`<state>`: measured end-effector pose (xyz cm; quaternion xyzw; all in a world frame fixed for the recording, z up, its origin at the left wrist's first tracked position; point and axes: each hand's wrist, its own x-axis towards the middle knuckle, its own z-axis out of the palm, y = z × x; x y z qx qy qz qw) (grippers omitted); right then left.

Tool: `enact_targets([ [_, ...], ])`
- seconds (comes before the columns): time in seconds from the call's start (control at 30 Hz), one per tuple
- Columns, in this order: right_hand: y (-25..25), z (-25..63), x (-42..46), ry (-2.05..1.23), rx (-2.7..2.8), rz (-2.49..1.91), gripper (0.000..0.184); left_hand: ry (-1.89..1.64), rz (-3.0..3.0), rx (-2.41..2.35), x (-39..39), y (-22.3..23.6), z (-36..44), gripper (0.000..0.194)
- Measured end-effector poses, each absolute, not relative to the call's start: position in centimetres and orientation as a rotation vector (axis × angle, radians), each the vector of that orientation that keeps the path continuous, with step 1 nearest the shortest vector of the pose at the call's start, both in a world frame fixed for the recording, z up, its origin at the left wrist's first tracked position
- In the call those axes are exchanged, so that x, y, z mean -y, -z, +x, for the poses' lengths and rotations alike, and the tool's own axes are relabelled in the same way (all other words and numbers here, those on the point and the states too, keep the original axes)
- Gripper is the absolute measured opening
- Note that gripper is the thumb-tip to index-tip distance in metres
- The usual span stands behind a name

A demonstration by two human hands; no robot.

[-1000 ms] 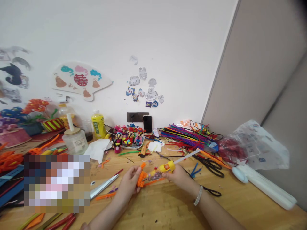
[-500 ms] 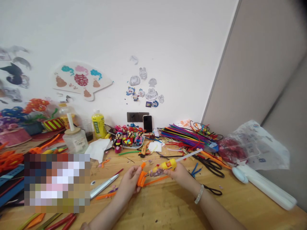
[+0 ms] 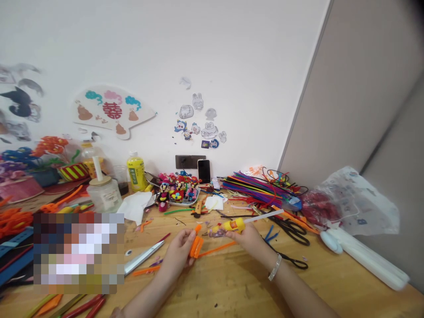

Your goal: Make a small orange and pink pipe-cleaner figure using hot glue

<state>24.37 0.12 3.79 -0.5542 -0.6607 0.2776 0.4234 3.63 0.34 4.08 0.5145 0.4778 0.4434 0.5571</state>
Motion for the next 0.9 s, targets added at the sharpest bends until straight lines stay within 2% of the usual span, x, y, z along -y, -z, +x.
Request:
enact_targets([
  [0.2, -4.4, 24.3, 0.0, -0.066, 1.948, -1.618, 0.015, -0.974, 1.226, -1.115, -0.5, -3.7, 3.6, 0.038],
  [0.27, -3.8, 24.5, -0.3, 0.003, 1.957, -1.645, 0.021, -0.932, 1.219, -1.082, -0.5, -3.4, 3.6, 0.036],
  [0.37, -2.8, 24.8, -0.8, -0.102, 1.907, -1.651, 0.036, -0.893, 1.214, -1.018, -0.5, -3.0, 3.6, 0.036],
  [0.43, -2.6, 24.9, -1.0, -0.227, 1.874, -1.596, 0.039, -0.881, 1.223, -0.989, -0.4, -2.7, 3.6, 0.037],
  [0.7, -4.5, 22.2, 0.7, -0.793, 1.765, -1.088, 0.025, -0.789, 1.231, -0.966, 0.2, -3.4, 4.1, 0.042],
  [0.9, -4.1, 20.3, 1.4, -0.796, 1.694, -1.093, 0.014, -0.752, 1.256, -0.969, 0.7, -3.5, 4.4, 0.045],
])
